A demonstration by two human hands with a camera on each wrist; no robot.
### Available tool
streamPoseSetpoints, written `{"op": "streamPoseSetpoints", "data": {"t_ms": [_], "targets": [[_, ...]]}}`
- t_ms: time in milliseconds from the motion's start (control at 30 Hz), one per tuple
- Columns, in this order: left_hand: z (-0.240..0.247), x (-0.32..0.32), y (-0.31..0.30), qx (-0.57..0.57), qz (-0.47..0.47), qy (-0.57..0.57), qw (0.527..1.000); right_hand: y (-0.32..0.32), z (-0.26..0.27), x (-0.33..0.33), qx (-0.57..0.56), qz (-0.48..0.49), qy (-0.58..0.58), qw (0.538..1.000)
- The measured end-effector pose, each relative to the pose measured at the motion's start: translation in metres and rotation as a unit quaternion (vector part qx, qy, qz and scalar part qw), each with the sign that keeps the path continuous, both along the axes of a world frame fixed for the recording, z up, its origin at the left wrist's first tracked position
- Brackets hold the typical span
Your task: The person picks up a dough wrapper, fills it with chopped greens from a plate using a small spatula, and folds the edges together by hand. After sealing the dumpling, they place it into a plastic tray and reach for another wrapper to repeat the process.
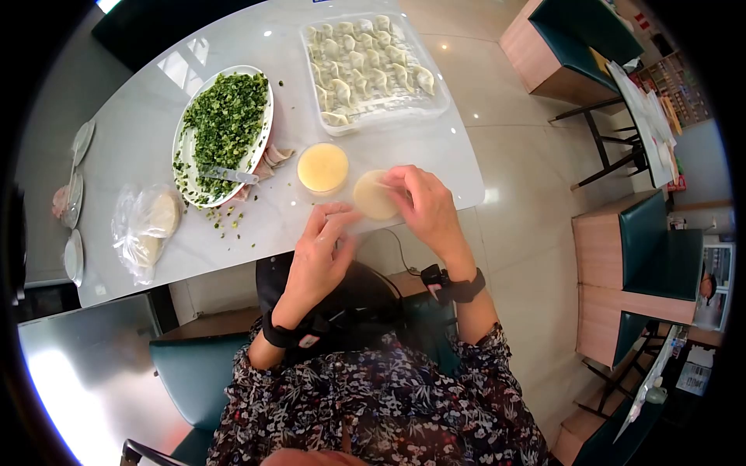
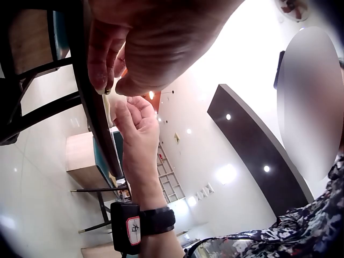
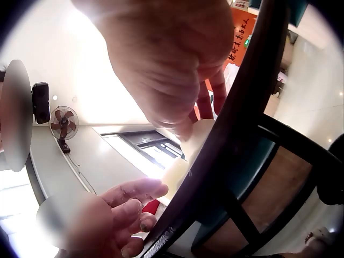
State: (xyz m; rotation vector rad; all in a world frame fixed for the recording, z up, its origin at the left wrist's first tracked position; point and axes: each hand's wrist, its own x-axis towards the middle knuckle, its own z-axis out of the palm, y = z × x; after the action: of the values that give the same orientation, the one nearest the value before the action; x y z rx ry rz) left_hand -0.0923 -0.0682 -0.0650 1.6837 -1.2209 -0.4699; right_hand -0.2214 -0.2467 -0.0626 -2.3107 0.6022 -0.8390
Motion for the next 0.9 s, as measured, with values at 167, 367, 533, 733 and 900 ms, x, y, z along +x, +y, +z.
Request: {"op": "streamPoseSetpoints", "data": {"t_ms": [167, 367, 533, 733, 900], "targets": [[-0.004, -0.001, -0.002, -0.035, 0.015, -0.023, 0.999, -0.006, -0.010, -0.012, -0.051, 0.034, -0.006, 0.998], [0.002, 0.002, -0.001, -0.049, 0.001, 0.035, 0.998, 0.001, 0.005, -0.015, 0.175, 0.028, -0.060, 0.982], [0.001, 0.011, 0.019, -0.061, 0.035, 0.067, 0.995, 0.015, 0.044, -0.003, 0.012, 0.065, -0.078, 0.995], [0.000, 0.028, 0.039, -0.103, 0.100, 0.111, 0.983, 0.025, 0.056, 0.060, 0.033, 0.048, -0.076, 0.995], [0.005, 0.036, 0.053, -0.106, 0.126, 0.079, 0.983, 0.019, 0.032, 0.083, -0.131, -0.028, 0.026, 0.991]]}}
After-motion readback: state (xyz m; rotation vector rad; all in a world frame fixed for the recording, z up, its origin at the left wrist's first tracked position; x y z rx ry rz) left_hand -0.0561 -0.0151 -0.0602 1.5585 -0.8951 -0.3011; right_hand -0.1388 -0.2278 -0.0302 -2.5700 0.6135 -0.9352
